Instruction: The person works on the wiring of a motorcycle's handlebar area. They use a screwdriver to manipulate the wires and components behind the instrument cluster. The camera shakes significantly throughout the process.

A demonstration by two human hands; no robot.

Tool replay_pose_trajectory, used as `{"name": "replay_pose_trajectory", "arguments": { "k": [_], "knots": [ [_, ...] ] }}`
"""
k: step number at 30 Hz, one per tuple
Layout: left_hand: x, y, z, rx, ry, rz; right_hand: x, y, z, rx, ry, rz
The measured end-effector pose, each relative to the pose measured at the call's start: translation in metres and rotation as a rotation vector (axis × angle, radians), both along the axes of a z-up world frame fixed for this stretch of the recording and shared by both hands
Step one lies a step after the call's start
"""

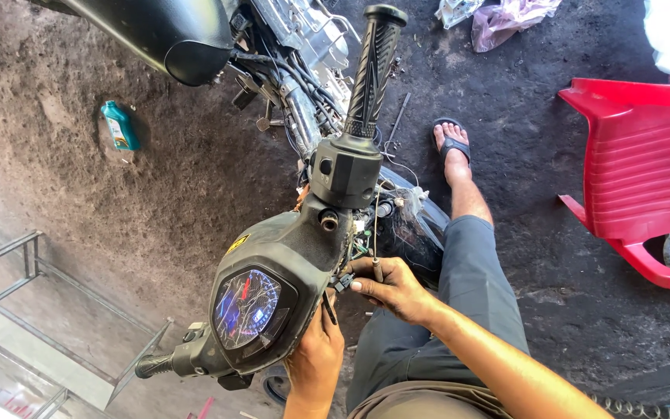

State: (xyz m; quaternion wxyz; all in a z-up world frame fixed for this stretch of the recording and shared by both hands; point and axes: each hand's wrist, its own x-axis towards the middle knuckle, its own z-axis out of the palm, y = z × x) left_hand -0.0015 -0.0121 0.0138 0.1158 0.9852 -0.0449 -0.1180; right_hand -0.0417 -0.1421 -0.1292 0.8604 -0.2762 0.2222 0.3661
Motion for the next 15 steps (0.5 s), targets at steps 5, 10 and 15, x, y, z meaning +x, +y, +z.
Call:
{"name": "replay_pose_trajectory", "arguments": {
  "k": [5,10,15],
  "knots": [
    [0.0011,-0.0017,0.0012,-0.027,0.036,0.044,0.003,-0.0031,-0.0014,-0.01,-0.018,0.042],
    [-0.0046,0.0044,-0.0052,-0.094,0.125,0.142,0.0029,-0.0037,-0.0034,-0.187,-0.411,-0.06],
    [-0.0016,0.0018,-0.0034,-0.195,0.082,0.181,0.0003,-0.0042,-0.0045,-0.165,-0.274,-0.004]
  ]
}}
